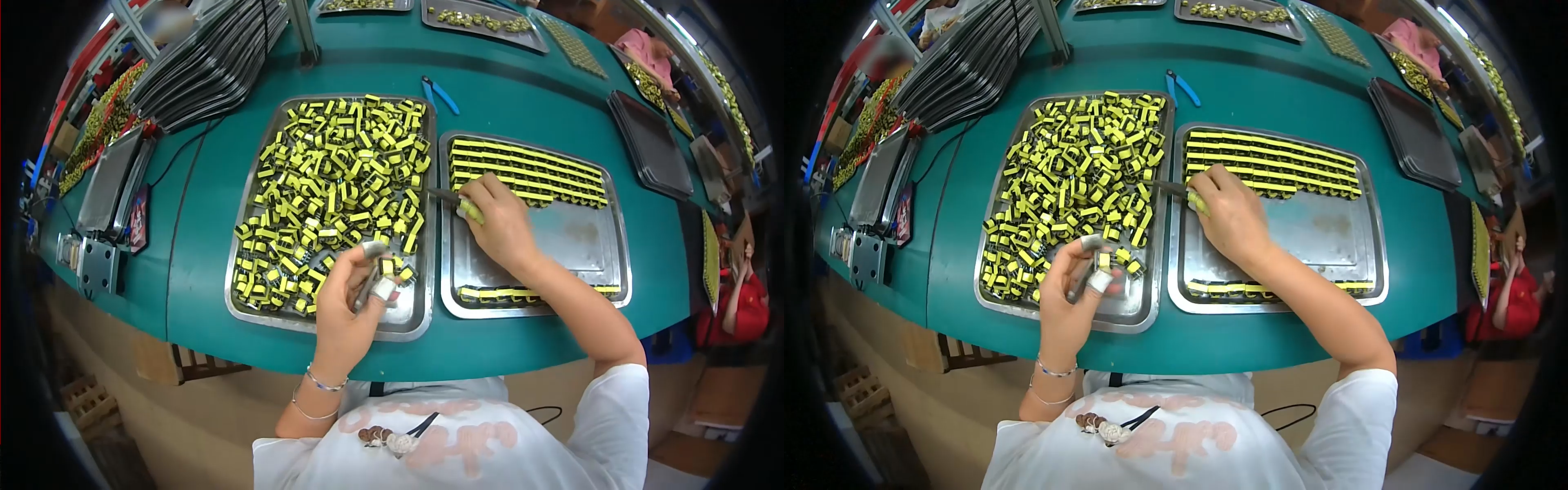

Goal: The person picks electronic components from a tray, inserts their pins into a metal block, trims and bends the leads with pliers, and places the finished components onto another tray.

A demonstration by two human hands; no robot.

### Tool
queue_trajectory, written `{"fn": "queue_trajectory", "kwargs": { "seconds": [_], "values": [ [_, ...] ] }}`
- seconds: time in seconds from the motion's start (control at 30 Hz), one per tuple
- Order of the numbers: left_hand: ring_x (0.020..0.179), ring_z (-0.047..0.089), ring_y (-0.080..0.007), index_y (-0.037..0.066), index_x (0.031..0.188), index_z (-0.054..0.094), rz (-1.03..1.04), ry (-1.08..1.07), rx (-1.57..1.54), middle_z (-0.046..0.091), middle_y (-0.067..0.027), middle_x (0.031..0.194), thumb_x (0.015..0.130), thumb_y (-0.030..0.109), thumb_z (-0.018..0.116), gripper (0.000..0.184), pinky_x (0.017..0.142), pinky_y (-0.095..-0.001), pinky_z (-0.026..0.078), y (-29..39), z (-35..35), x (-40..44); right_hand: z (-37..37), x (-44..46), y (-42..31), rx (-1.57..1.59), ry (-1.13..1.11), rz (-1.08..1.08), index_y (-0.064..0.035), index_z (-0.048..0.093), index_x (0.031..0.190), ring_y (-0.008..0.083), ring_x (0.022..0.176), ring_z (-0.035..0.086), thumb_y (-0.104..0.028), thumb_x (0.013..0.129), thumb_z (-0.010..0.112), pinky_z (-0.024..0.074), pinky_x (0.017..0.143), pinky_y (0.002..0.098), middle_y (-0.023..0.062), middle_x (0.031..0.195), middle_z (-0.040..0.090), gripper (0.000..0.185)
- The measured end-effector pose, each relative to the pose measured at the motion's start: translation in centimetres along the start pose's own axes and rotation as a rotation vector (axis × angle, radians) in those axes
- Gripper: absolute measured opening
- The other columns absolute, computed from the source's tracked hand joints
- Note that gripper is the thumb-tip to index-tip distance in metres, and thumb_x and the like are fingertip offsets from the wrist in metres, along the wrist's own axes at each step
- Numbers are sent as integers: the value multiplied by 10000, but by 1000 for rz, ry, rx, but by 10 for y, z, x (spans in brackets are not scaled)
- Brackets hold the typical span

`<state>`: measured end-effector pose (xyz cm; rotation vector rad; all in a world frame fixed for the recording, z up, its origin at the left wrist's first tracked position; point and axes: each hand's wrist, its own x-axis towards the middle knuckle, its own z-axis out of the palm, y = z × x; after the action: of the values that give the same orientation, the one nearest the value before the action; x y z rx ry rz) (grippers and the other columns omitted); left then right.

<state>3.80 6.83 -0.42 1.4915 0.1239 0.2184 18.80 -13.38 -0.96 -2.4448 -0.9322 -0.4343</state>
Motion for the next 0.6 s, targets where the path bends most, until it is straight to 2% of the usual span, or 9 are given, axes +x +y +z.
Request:
{"fn": "queue_trajectory", "kwargs": {
  "seconds": [0.07,0.1,0.2,0.3,0.4,0.43,0.53,0.6],
  "values": [
    [977,637,-177,-21,1225,514,-170,-90,-230,599,-106,1151,885,62,654,377,806,-296,570,19,0,1,-7,0,-2,11,-21,28,-69,590,950,326,810,603,-61,766,699,502,690,429,104,905,563,215],
    [961,634,-167,-18,1229,512,-159,-110,-336,601,-126,1154,887,100,667,394,755,-287,581,16,3,1,-12,-1,-4,21,-47,71,-61,589,950,324,803,604,-84,763,719,500,692,427,104,920,564,228],
    [931,632,-162,-13,1237,509,-169,-123,-502,602,-143,1150,882,122,681,417,712,-272,582,14,11,0,-32,-12,-10,191,-36,88,-23,590,1011,340,842,592,-93,810,672,484,735,417,139,953,560,228],
    [911,626,-155,3,1256,499,-231,-177,-588,601,-156,1161,876,126,689,442,696,-259,575,16,18,1,-63,-27,-30,352,-152,173,-18,587,1037,345,886,578,-77,810,646,477,772,407,151,973,558,242],
    [918,624,-151,13,1259,494,-344,-221,-695,605,-158,1157,869,115,694,450,687,-252,571,14,26,1,-73,-45,-36,336,-188,56,-24,584,1049,338,908,571,-64,780,646,477,789,403,146,990,558,278],
    [929,628,-164,19,1250,492,-352,-239,-699,587,-163,1183,871,108,689,437,697,-258,587,10,27,1,-76,-49,-39,346,-172,45,-29,599,1046,323,902,580,-53,735,663,480,787,405,129,965,567,318],
    [949,630,-190,16,1257,468,-363,-198,-669,565,-141,1227,904,149,660,423,792,-322,591,14,38,0,-73,-63,-46,528,-175,116,-32,616,1031,312,887,582,-42,710,672,480,791,401,111,928,574,326],
    [939,623,-190,20,1256,470,-395,-161,-680,549,-143,1213,923,157,635,396,777,-303,603,14,42,1,-72,-66,-46,450,-133,66,-53,629,1024,286,865,578,-46,687,684,474,762,387,87,916,576,341]
  ]
}}
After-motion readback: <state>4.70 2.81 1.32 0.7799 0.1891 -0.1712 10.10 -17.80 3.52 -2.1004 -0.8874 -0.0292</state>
